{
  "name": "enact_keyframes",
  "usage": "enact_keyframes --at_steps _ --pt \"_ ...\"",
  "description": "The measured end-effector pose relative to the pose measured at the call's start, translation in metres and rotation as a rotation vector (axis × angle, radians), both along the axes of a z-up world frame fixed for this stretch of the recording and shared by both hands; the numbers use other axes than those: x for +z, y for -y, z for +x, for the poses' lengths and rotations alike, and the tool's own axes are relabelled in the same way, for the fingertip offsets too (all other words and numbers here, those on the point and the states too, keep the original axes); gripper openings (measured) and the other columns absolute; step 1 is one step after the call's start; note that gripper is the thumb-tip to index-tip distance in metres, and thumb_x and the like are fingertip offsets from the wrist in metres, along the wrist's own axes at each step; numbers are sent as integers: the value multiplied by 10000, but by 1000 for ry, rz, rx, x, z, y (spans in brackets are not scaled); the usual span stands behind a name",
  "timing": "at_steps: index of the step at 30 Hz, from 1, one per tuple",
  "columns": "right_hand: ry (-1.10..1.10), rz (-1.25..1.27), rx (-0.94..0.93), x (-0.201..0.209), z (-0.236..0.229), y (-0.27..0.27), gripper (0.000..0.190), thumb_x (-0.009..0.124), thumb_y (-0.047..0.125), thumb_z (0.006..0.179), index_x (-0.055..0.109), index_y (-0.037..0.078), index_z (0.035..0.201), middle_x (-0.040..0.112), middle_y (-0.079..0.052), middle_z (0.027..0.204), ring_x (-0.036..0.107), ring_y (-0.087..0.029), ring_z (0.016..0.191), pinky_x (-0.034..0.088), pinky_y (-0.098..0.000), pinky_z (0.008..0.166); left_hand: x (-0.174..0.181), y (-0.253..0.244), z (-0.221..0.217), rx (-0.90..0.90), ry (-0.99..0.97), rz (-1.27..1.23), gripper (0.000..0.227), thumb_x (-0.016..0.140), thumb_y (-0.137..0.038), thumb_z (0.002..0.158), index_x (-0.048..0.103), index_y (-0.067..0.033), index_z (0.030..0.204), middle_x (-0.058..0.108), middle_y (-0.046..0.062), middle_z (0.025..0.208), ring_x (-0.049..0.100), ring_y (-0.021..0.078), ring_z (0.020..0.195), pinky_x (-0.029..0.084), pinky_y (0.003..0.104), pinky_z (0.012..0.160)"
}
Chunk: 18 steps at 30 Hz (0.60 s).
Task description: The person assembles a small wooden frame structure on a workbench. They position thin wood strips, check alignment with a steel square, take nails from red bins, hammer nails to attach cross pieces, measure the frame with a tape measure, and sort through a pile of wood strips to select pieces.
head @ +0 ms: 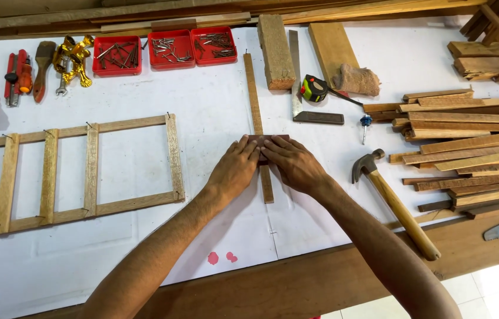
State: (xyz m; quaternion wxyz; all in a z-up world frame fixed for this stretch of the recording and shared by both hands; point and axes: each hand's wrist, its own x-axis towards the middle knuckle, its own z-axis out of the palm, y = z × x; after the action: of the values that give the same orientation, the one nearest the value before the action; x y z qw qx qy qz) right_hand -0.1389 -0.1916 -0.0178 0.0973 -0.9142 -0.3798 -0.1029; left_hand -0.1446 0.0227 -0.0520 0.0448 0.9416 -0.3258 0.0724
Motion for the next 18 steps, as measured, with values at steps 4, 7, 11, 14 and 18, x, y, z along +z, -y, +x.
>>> enact_keyframes --at_steps 4,7,11,14,18 --pt "-62 -21 -33 -1 31 -9 390 669 143 971 639 99 1357 621 -72 1434 489 -256 1419 396 -443 1186 -3 -3 37 10 4 30 431 611 -28 934 582 68 1353 523 234 1472 425 390 1426 359 493 1181" --pt "-44 -26 -34 -2 60 -16 362 667 123 963 653 104 1324 631 -76 1429 494 -266 1415 395 -463 1180 -5 -7 72 22 -35 7 364 611 -41 956 619 58 1307 559 232 1448 452 395 1412 361 509 1186" --pt "-34 -10 -46 -8 103 -24 391 652 98 961 646 78 1351 626 -102 1439 495 -284 1417 395 -483 1188 -9 -14 117 44 -63 -39 327 628 -13 942 661 34 1264 600 207 1421 479 379 1395 354 520 1194" --pt "-26 4 -40 -11 126 -28 412 653 97 951 641 75 1363 619 -107 1444 495 -287 1418 399 -486 1196 -14 -18 142 54 -69 -63 348 635 2 928 661 30 1274 612 188 1406 481 354 1398 342 538 1193" --pt "-3 -49 -56 -12 142 -33 397 680 110 952 646 65 1345 616 -99 1423 495 -288 1396 403 -523 1157 -4 -20 155 71 -47 -3 372 627 44 898 667 12 1266 608 143 1430 464 324 1420 324 565 1198"
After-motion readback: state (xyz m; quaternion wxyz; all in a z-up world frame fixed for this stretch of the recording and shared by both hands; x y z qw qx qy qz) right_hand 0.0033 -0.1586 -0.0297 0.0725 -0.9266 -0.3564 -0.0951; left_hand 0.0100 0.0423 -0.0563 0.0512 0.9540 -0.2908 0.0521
